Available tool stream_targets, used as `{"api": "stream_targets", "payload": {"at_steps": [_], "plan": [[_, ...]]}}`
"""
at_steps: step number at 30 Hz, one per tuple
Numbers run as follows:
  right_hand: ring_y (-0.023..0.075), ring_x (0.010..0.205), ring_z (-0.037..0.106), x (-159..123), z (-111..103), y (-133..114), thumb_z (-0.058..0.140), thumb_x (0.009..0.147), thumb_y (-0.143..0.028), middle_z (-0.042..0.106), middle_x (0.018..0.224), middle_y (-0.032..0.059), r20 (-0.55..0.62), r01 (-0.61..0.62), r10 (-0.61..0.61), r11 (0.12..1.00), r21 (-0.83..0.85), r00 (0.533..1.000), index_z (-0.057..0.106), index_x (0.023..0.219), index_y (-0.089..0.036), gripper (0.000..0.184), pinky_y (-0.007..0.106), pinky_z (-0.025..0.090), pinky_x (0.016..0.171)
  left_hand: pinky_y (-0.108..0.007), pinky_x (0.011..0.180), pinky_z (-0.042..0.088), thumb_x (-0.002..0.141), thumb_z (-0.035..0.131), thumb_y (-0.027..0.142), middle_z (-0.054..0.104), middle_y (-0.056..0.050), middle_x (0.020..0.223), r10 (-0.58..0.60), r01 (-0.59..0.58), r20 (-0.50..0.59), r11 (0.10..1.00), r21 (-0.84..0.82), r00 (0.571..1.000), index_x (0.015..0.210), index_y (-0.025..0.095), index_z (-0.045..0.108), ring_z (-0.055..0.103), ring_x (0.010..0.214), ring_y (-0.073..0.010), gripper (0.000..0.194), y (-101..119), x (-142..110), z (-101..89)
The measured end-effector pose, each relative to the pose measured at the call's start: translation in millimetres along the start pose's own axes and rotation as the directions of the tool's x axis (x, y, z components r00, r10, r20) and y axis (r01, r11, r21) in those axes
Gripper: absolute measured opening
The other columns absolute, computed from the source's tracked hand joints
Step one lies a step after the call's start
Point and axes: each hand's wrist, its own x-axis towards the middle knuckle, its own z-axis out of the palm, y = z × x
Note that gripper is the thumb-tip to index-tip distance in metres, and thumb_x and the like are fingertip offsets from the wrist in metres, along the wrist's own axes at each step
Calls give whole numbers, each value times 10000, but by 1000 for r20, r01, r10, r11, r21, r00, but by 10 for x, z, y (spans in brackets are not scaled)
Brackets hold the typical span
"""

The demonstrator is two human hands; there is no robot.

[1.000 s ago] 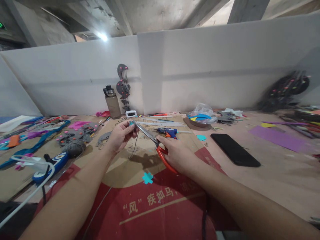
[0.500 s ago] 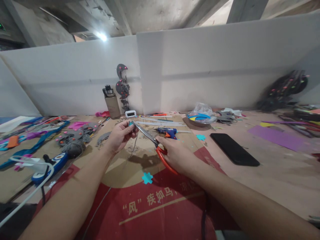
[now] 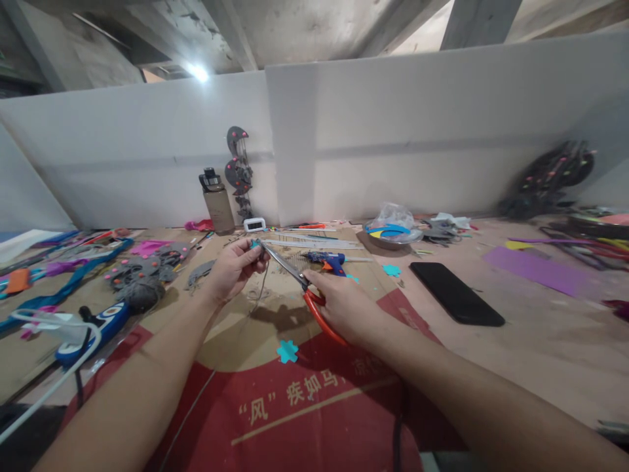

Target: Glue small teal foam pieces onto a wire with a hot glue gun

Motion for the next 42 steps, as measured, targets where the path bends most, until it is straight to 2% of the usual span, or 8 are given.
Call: {"api": "stream_targets", "payload": {"at_steps": [8,13,16,19,24,33,42], "plan": [[205,906,615,-6,-4,1,451,813,-187,665,1012,90,-21,10,-10,999,46,1000,518,1179,-203,372,280,439,761,-192,505,392,700,706,241,595,-36,649,-6,6,-4,1000,3,1000,730,113,600,499,526,-77,169,39,-5,20],[196,872,614,24,4,27,452,830,-221,666,994,78,-18,-34,36,993,115,999,532,1150,-217,330,270,438,735,-193,517,400,690,713,241,622,-50,684,-20,19,-26,1000,-6,999,732,111,600,519,542,-78,178,40,-12,19],[198,890,600,41,16,55,454,833,-240,644,1042,88,-58,-44,52,990,131,997,491,1202,-215,372,280,439,739,-186,512,400,699,703,243,637,-59,712,-16,15,-60,1000,-14,998,753,106,608,529,545,-74,174,33,-10,8],[201,909,578,43,16,65,457,835,-268,604,1076,102,-86,-63,71,994,84,994,440,1259,-221,427,292,435,749,-186,508,406,697,696,225,648,-71,742,-33,30,-101,999,-33,994,775,102,614,539,554,-77,167,37,-8,10],[204,884,563,29,11,66,455,835,-280,579,1025,96,-59,-117,115,992,-48,992,450,1244,-233,411,295,423,746,-183,506,417,678,690,196,651,-74,754,-54,49,-129,998,-47,990,777,99,615,560,571,-81,157,57,-13,33],[222,797,571,17,19,51,420,851,-310,584,995,103,-48,-92,83,969,-230,995,423,1288,-249,441,295,395,646,-176,475,424,681,689,200,633,-50,677,-103,99,-116,994,-35,988,805,100,618,544,504,-71,175,41,-12,18],[218,784,573,12,25,45,416,848,-315,594,988,100,-56,-88,77,967,-238,995,437,1270,-248,427,288,373,623,-171,483,420,693,688,212,634,-47,677,-111,110,-91,994,-16,990,803,99,633,543,501,-67,167,29,-23,17]]}}
